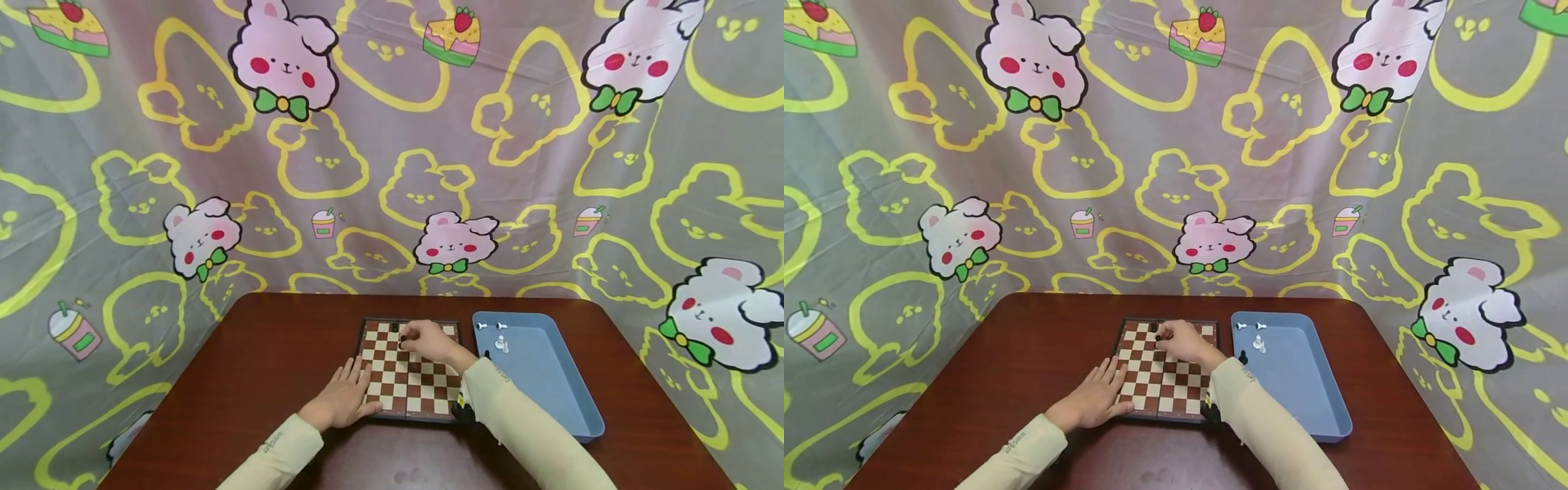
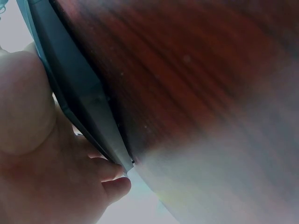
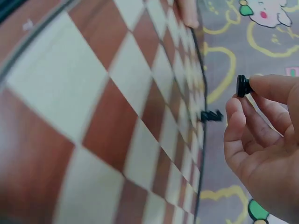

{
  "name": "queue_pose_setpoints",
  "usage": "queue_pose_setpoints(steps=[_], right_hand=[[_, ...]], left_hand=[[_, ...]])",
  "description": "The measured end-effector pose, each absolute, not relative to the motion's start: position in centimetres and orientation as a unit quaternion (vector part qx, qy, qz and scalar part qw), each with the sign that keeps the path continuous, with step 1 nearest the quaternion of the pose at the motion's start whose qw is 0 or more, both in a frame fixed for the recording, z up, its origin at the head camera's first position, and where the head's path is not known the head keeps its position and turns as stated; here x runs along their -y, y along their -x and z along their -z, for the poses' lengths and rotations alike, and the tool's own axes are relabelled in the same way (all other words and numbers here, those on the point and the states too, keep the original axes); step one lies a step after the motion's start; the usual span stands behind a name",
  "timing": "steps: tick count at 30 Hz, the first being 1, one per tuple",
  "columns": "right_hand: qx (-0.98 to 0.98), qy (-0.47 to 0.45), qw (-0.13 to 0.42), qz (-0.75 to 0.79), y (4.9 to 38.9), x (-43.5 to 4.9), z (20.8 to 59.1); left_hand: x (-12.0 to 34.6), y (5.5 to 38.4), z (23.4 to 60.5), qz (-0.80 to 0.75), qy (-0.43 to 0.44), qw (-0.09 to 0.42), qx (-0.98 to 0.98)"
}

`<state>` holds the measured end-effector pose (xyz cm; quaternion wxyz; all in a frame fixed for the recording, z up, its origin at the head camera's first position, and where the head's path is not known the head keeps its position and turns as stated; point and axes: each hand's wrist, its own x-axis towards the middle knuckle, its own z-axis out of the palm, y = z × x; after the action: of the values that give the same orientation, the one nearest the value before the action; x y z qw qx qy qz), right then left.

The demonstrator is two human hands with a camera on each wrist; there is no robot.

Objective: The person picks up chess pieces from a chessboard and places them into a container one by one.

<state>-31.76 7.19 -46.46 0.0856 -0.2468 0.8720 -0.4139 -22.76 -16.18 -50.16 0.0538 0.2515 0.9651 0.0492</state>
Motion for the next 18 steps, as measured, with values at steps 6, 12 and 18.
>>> queue_pose_setpoints(steps=[6,12,18], right_hand=[[-0.879,0.225,0.068,0.415,31.6,-9.3,45.1],[-0.884,0.202,0.057,0.418,31.8,-12.0,44.3],[-0.894,0.169,0.050,0.412,32.0,-14.8,43.4]], left_hand=[[16.3,22.7,50.4,-0.052,-0.249,0.060,-0.965],[16.4,22.6,50.4,-0.056,-0.252,0.057,-0.964],[16.4,22.6,50.4,-0.056,-0.252,0.052,-0.965]])
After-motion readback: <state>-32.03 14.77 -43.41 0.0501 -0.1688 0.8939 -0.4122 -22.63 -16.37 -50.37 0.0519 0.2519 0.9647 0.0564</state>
